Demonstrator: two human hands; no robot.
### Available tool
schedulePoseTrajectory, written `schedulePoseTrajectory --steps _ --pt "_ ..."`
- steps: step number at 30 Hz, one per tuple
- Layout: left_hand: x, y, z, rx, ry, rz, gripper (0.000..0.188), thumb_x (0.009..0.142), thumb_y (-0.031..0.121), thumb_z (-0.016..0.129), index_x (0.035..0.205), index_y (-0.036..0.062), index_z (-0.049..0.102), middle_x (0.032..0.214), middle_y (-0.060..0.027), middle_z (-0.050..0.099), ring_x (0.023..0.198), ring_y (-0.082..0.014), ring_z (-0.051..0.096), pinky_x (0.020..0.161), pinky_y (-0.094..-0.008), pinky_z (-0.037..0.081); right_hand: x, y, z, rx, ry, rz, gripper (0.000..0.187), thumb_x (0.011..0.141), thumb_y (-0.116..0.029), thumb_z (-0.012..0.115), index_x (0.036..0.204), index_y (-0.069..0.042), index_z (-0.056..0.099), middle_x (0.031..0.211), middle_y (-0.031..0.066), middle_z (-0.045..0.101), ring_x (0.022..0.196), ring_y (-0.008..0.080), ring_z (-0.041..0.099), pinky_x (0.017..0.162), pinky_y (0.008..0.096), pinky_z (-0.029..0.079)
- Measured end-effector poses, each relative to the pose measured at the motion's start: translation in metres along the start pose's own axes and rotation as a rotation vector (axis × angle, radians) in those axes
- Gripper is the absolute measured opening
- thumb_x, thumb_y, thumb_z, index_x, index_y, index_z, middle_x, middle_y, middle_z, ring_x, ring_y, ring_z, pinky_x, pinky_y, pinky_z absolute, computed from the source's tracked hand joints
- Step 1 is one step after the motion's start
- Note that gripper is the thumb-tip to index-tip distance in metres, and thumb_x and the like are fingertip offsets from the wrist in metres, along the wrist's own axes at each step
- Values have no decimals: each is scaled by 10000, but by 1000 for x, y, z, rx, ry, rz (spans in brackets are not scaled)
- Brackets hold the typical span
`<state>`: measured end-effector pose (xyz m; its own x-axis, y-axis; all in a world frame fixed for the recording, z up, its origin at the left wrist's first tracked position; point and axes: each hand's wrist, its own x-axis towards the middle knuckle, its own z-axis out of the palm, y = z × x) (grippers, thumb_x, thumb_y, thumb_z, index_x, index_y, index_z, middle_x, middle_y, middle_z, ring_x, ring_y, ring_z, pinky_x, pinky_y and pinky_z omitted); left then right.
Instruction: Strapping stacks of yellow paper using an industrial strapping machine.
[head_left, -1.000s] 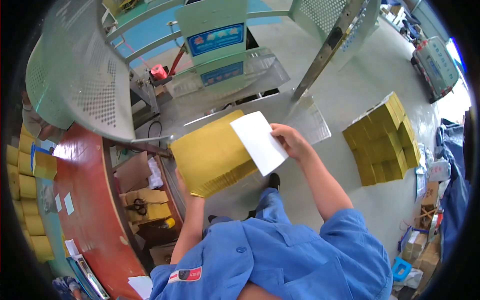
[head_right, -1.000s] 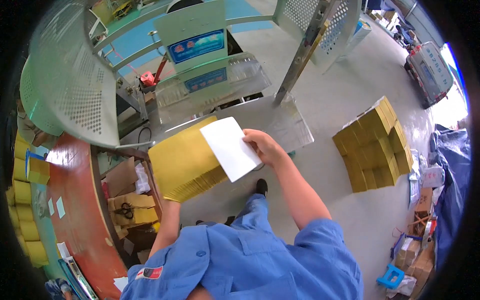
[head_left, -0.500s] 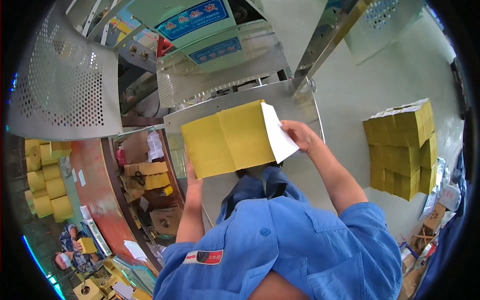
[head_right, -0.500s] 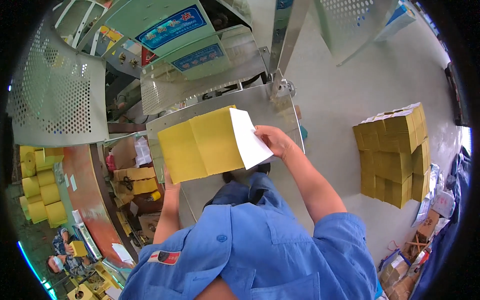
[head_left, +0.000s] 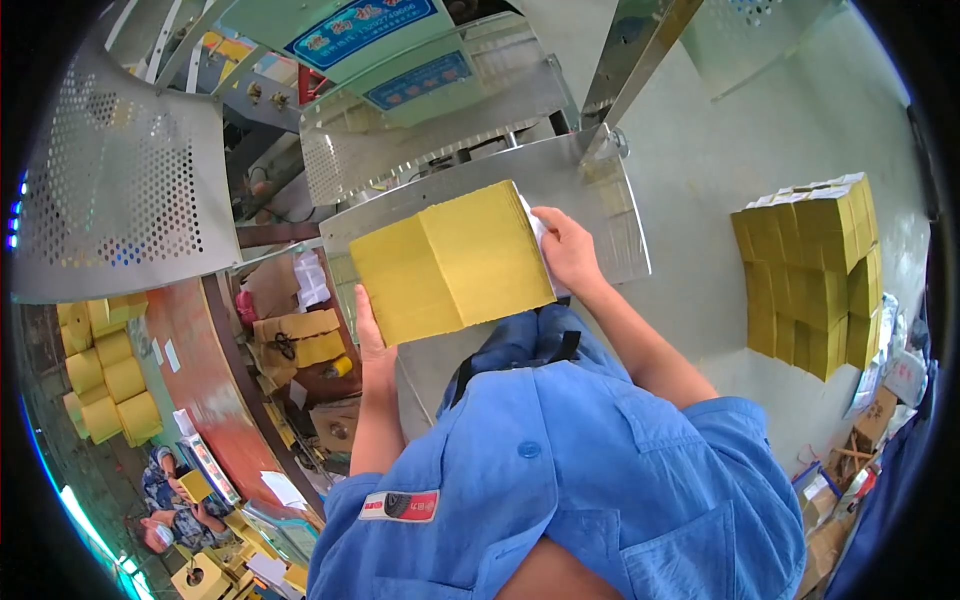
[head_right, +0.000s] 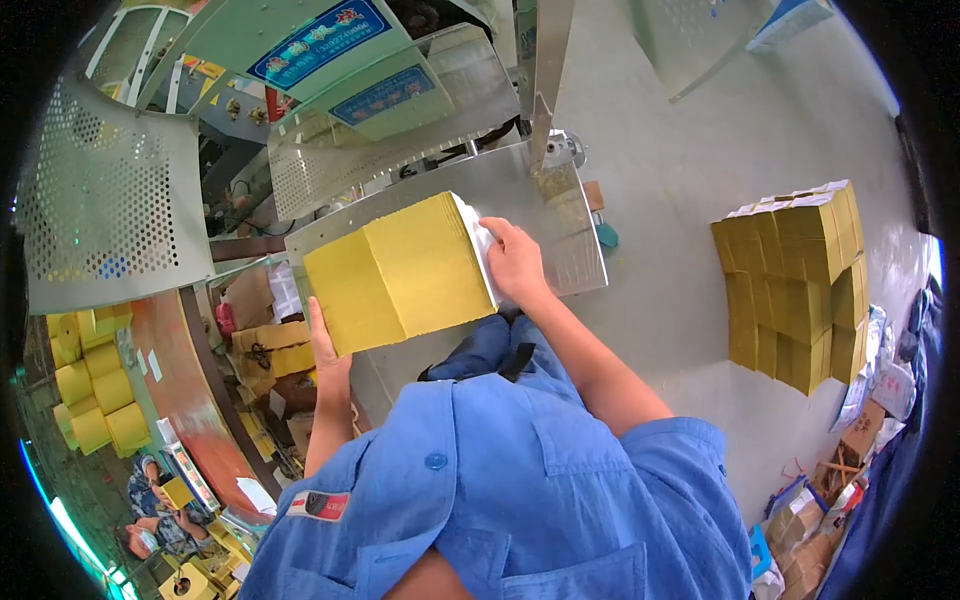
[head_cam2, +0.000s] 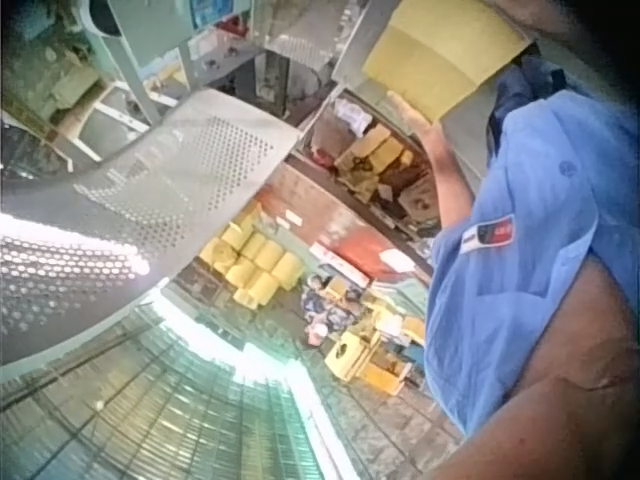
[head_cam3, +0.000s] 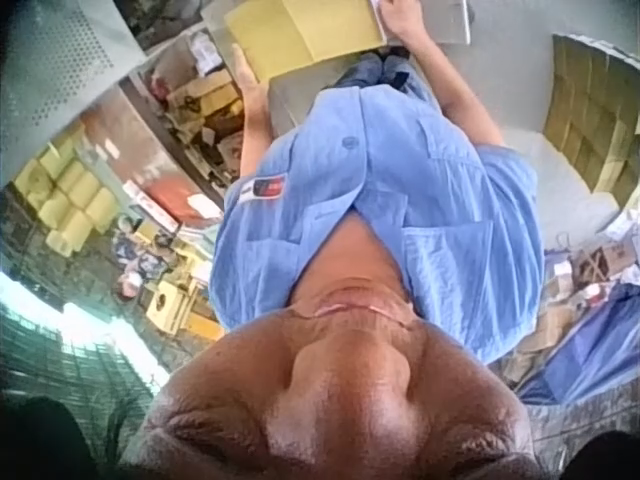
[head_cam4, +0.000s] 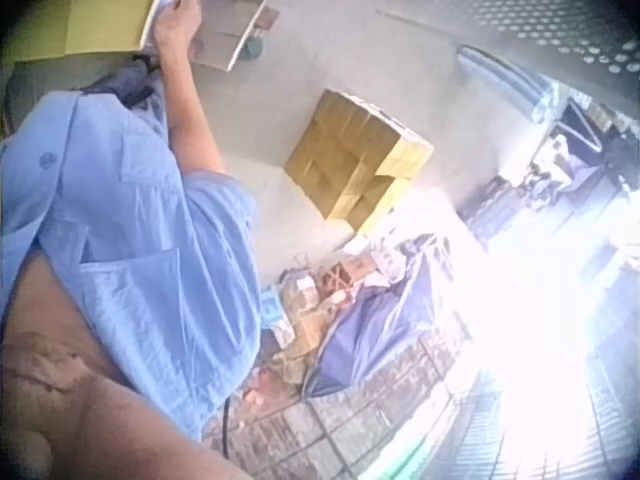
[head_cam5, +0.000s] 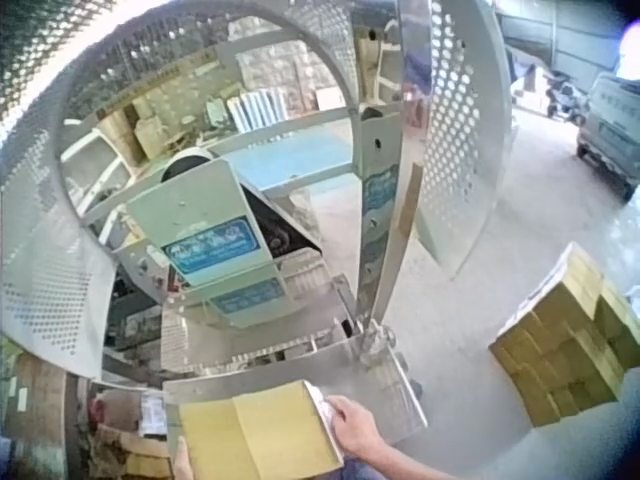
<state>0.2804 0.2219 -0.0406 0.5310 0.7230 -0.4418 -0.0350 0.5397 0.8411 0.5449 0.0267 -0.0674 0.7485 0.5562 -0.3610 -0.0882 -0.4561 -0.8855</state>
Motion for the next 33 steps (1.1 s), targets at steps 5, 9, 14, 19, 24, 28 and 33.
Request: schedulePoseTrajectory --steps 5,9,14,19,24,28,33 --pt "4 2 -3 10 6 -34 536 1040 463 364 1333 36 507 1268 -79 587 1152 -210 563 980 -348 445 0 -5 4 -288 142 -269 303 827 -54 539 1074 -141 691 1173 145 620 1036 345 605 885 402 500" --pt "1 3 4 -48 18 -57 528 1038 457 367 1328 41 512 1266 -78 587 1148 -208 562 986 -344 439 1 -2 -2 -188 105 -303 260 858 -79 554 1074 -107 696 1146 113 641 1010 272 631 870 377 504" --pt "2 0 7 -118 -41 -49 531 1043 450 334 1328 38 510 1272 -79 583 1153 -209 557 988 -344 431 -6 -8 -16 494 -218 206 383 994 -322 503 1214 -37 636 1167 40 628 996 132 583 842 313 475" --pt "4 -1 4 -104 -75 -44 540 1054 432 270 1321 28 509 1258 -86 592 1155 -215 567 982 -349 444 -31 -52 -22 456 -186 167 488 990 -422 485 1297 -57 585 1161 38 635 987 132 568 821 281 431" --pt "1 0 7 -92 -40 -47 544 1049 443 284 1312 27 516 1246 -83 598 1135 -208 577 973 -340 450 -29 -46 -17 320 -212 100 525 979 -441 495 1345 -69 551 1168 19 629 993 116 549 802 259 393" --pt "-2 0 8 -128 -9 7 525 1049 426 297 1312 28 517 1235 -80 600 1123 -199 578 967 -341 452 -28 -43 -11 314 -209 117 493 978 -406 523 1327 -62 568 1147 23 638 975 108 561 797 264 433" --pt "6 -16 8 -160 81 1 476 1048 379 328 1325 38 510 1227 -65 603 1106 -189 578 963 -338 451 -30 -39 -16 374 -218 124 470 979 -369 536 1319 -47 576 1153 39 648 1004 105 575 817 263 453"
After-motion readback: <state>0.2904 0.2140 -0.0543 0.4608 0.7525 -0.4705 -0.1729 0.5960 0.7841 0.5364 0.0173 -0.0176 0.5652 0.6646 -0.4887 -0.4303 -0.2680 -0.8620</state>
